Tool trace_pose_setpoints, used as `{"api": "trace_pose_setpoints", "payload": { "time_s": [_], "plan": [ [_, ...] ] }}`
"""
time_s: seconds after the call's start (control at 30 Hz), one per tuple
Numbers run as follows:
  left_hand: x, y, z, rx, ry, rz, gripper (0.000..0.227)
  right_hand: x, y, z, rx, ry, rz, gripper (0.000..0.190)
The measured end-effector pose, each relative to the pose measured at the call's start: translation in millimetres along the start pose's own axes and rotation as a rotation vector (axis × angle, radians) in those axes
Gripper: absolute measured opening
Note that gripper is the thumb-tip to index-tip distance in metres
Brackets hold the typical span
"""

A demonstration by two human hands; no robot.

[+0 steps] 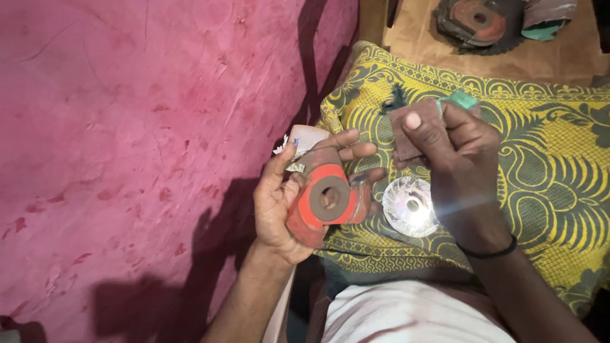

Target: The person rubs a small circular blade with a piece of cloth and a green sandpaper-like material, then scrapes small debris from a separate circular saw blade component.

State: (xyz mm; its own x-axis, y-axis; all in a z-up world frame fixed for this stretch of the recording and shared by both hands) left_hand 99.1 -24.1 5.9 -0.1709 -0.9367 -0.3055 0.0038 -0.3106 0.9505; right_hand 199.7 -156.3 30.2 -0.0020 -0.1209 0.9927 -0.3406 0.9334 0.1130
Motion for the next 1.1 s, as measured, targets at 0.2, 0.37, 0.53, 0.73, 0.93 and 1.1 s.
{"api": "trace_pose_setpoints", "payload": {
  "time_s": [0.2, 0.37, 0.53, 0.73, 0.93, 1.1],
  "plan": [
    [-2, -8, 3, -0.050, 0.009, 0.005, 0.076, 5, 21, 16, 0.107, -0.039, 0.066, 0.020],
    [-3, -7, 6, 0.029, 0.031, 0.101, 0.065, 56, 62, 35, 0.175, -0.589, 0.534, 0.015],
    [-6, -19, 3, -0.087, 0.078, 0.104, 0.057, 72, 104, 56, 0.224, -0.828, 0.756, 0.040],
    [-6, -21, 0, -0.111, 0.181, -0.026, 0.055, 49, 100, 67, 0.258, -0.699, 0.785, 0.059],
    [-12, -17, -2, -0.213, 0.274, -0.180, 0.048, 47, 96, 56, 0.221, -0.600, 0.743, 0.054],
    [-24, 1, 3, -0.315, 0.412, -0.382, 0.046, 74, 95, 64, 0.238, -0.595, 0.527, 0.046]
  ]
}}
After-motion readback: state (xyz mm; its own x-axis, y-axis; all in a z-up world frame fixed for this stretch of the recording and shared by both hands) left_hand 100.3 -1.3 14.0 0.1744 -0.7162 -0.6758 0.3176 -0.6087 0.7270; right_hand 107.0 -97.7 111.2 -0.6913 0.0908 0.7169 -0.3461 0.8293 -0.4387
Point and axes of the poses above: each hand's wrist, its own z-axis away from the middle knuckle, its own y-axis out of the palm, x = y × z, the point moved 10 cm from there along -z, towards the middle knuckle, and after that the axes turned 2 degrees about z, right-handed, at the moved point
